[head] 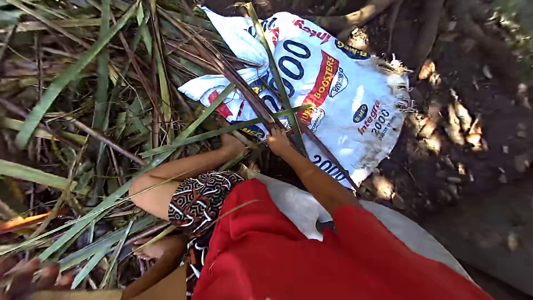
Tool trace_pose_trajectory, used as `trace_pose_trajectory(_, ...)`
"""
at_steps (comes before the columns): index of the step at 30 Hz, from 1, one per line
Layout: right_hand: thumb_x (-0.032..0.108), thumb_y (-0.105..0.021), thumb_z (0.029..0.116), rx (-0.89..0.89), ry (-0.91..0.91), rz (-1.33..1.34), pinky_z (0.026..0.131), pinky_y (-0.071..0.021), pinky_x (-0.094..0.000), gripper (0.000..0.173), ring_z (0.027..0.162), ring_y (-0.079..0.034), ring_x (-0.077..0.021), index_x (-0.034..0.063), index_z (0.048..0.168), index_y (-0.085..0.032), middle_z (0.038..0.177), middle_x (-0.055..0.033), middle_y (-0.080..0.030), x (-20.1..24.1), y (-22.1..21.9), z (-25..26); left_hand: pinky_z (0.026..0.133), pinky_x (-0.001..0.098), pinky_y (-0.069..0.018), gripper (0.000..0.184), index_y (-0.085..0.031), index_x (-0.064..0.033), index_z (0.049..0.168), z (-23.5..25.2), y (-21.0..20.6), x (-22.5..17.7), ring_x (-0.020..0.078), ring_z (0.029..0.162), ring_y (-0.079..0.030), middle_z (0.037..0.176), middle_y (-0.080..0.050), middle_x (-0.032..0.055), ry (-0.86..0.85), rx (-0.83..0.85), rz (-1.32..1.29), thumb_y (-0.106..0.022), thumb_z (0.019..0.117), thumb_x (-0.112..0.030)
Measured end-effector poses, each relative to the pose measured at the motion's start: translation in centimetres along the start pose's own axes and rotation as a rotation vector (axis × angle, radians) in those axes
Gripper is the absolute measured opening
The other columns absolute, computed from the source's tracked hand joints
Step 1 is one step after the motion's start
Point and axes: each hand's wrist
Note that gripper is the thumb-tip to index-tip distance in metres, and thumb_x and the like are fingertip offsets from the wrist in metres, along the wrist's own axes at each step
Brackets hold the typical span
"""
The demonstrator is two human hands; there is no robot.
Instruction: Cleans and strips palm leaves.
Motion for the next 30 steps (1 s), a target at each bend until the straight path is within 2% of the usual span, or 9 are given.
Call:
trace_pose_trajectory(1,0.006,-0.049,0.1045,-0.002,0.024,0.036,0.114,-0.0287,-0.0686,0.034,0.138,-0.043,-0.0532,-0.0061,0.134,-0.061,0.143,-0.0358,-0.049,0.5,1.0,-0.4,0.071,0.0138,-0.0509,0.035,-0.034,-0.0073,0.132,6.5,7.4,3.6,-0.0004,0.074,-0.061,0.096,-0.061,-0.0062,-0.165,0.458,-0.057,-0.007,0.11,-0.012)
trace_pose_trajectory(4,0.028,-0.039,0.1121,0.122,0.202,0.185,0.096,-0.0475,-0.0647,0.043,0.112,-0.064,-0.0474,-0.0063,0.124,-0.062,0.114,-0.031,-0.066,4.7,6.0,-2.3,0.04,0.0148,-0.0422,0.046,-0.038,-0.0192,0.138,12.9,12.2,8.8,-0.0011,0.045,-0.05,0.077,-0.067,-0.0087,-0.345,0.188,-0.296,-0.005,0.1111,-0.038)
trace_pose_trajectory(7,0.023,-0.04,0.112,0.166,0.358,0.459,0.077,-0.0494,-0.053,0.035,0.08,-0.06,-0.0347,-0.0076,0.117,-0.056,0.089,-0.024,-0.059,11.2,11.5,-6.3,0.043,0.018,-0.044,0.046,-0.045,-0.0188,0.128,12.7,10.2,8.2,0.0012,0.045,-0.047,0.071,-0.058,-0.009,-0.329,0.068,-0.278,-0.01,0.1112,-0.042)
trace_pose_trajectory(11,0.018,-0.034,0.1105,0.259,0.579,0.804,0.052,-0.0389,-0.0228,0.029,0.053,-0.04,-0.0043,-0.0038,0.117,-0.052,0.069,0.0033,-0.04,18.0,14.1,-9.0,0.047,0.0203,-0.0456,0.036,-0.042,-0.0131,0.13,12.1,7.6,6.9,0.0039,0.049,-0.048,0.076,-0.054,-0.0049,-0.338,0.178,-0.245,-0.016,0.1122,-0.031)
trace_pose_trajectory(15,0.016,-0.03,0.1123,0.407,0.541,1.162,0.044,-0.0302,-0.0146,0.025,0.045,-0.031,0.0011,0.0043,0.104,-0.049,0.062,0.0092,-0.035,24.4,14.6,-10.2,0.047,0.0199,-0.0452,0.034,-0.038,-0.0081,0.139,12.3,5.2,6.2,0.0047,0.051,-0.05,0.08,-0.057,-0.0014,-0.348,0.305,-0.26,-0.021,0.111,-0.019)
trace_pose_trajectory(20,0.02,-0.027,0.1138,0.498,0.522,1.355,0.042,-0.0287,-0.0141,0.027,0.043,-0.029,0.0002,0.0081,0.1,-0.046,0.059,0.0086,-0.033,31.5,15.9,-9.4,0.05,0.0225,-0.0429,0.041,-0.032,-0.0003,0.144,12.1,2.9,5.8,0.0047,0.055,-0.047,0.079,-0.05,0.0,-0.374,0.37,-0.197,-0.041,0.1106,-0.023)
trace_pose_trajectory(23,0.021,-0.028,0.114,0.492,0.497,1.464,0.043,-0.033,-0.0145,0.026,0.043,-0.033,-0.0011,0.0079,0.1,-0.046,0.061,0.007,-0.035,34.9,16.4,-8.2,0.05,0.0228,-0.0396,0.035,-0.046,0.0003,0.133,12.4,1.9,6.5,0.0049,0.053,-0.042,0.076,-0.047,-0.0008,-0.345,0.435,-0.136,-0.046,0.1094,-0.026)
trace_pose_trajectory(27,0.019,-0.035,0.113,0.325,0.446,1.517,0.052,-0.044,-0.0182,0.031,0.051,-0.046,-0.0055,-0.0011,0.105,-0.058,0.066,0.002,-0.046,38.5,17.8,-7.4,0.046,0.0206,-0.0355,0.024,-0.056,-0.0061,0.103,12.5,1.4,6.9,0.004,0.048,-0.037,0.065,-0.04,-0.0053,-0.351,0.521,-0.105,-0.046,0.1093,-0.027)
trace_pose_trajectory(30,0.022,-0.038,0.1126,0.264,0.476,1.488,0.06,-0.0451,-0.0201,0.034,0.06,-0.05,-0.0076,-0.0003,0.111,-0.063,0.073,0.0001,-0.051,39.8,18.2,-6.8,0.045,0.0194,-0.0347,0.019,-0.062,-0.0029,0.107,12.0,1.5,7.1,0.0027,0.046,-0.037,0.063,-0.043,-0.0059,-0.384,0.549,-0.121,-0.051,0.1069,-0.019)
Point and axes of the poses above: each hand's wrist, its own z-axis towards the middle knuckle, its own y-axis out of the back of the hand, x = y × z
